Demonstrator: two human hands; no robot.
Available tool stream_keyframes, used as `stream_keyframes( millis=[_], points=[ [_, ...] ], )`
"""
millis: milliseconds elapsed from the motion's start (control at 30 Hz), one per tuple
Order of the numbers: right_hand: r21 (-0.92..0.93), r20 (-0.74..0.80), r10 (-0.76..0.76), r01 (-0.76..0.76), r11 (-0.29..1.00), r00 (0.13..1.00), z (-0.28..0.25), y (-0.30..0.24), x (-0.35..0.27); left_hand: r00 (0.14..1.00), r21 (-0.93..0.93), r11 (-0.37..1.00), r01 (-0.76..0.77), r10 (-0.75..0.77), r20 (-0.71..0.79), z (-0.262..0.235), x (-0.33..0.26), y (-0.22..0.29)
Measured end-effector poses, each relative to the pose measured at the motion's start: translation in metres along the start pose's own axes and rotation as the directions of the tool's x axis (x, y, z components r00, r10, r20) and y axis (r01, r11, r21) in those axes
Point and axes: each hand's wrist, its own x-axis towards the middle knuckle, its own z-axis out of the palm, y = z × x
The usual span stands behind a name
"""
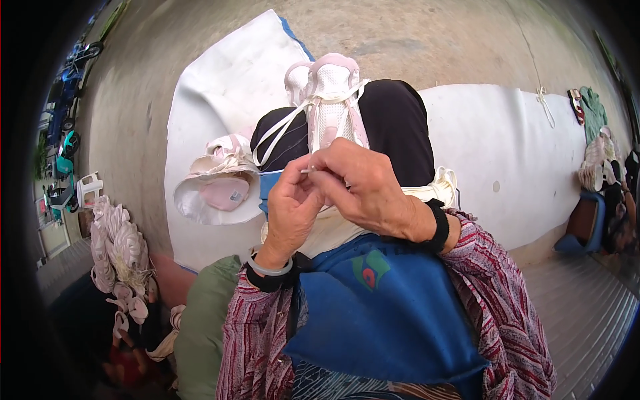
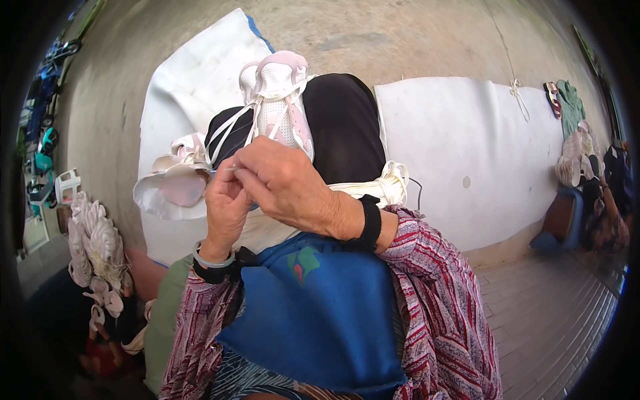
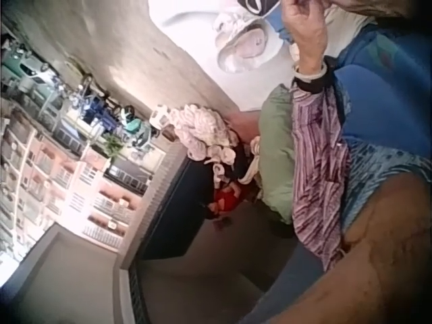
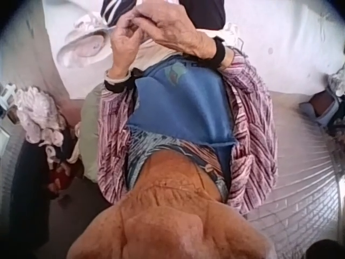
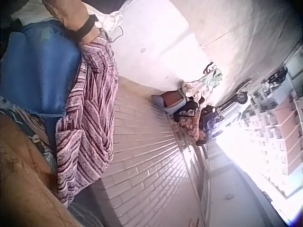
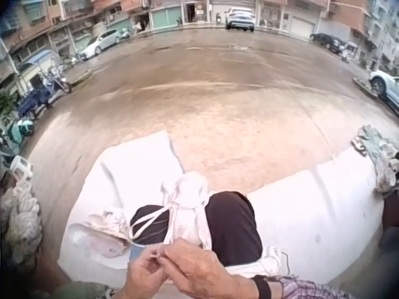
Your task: The person is lacing a pink and white sneaker by hand.
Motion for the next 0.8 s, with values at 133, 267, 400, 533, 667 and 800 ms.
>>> stream_keyframes(
  millis=[133, 267, 400, 533, 667, 800],
  points=[
    [-0.027, -0.014, -0.114, 0.114, 0.993, 0.993, -0.002, -0.024, -0.002, 0.971, 0.46, 0.859, -0.225, 0.235, 0.036, -0.002, 0.002, 0.004],
    [-0.009, 0.012, -0.07, 0.07, 0.998, 0.997, -0.003, -0.02, 0.001, 0.89, 0.613, 0.663, -0.43, 0.426, 0.164, -0.001, 0.005, 0.003],
    [0.168, -0.173, -0.071, 0.1, 0.981, 0.982, -0.015, -0.004, 0.017, 0.92, 0.411, 0.83, -0.377, 0.388, 0.058, -0.015, 0.009, 0.01],
    [0.699, 0.147, 0.326, -0.331, 0.634, 0.934, -0.045, -0.003, 0.026, 0.923, -0.077, 0.929, -0.363, 0.347, -0.164, -0.04, 0.008, 0.04],
    [0.509, 0.17, 0.41, -0.436, 0.742, 0.896, -0.138, 0.014, 0.004, 0.858, -0.325, 0.815, -0.479, 0.358, -0.368, -0.138, -0.014, 0.084],
    [0.494, -0.069, 0.565, -0.464, 0.736, 0.823, -0.246, 0.044, -0.033, 0.686, -0.159, 0.753, -0.638, 0.463, -0.562, -0.228, -0.081, 0.118]
  ],
)
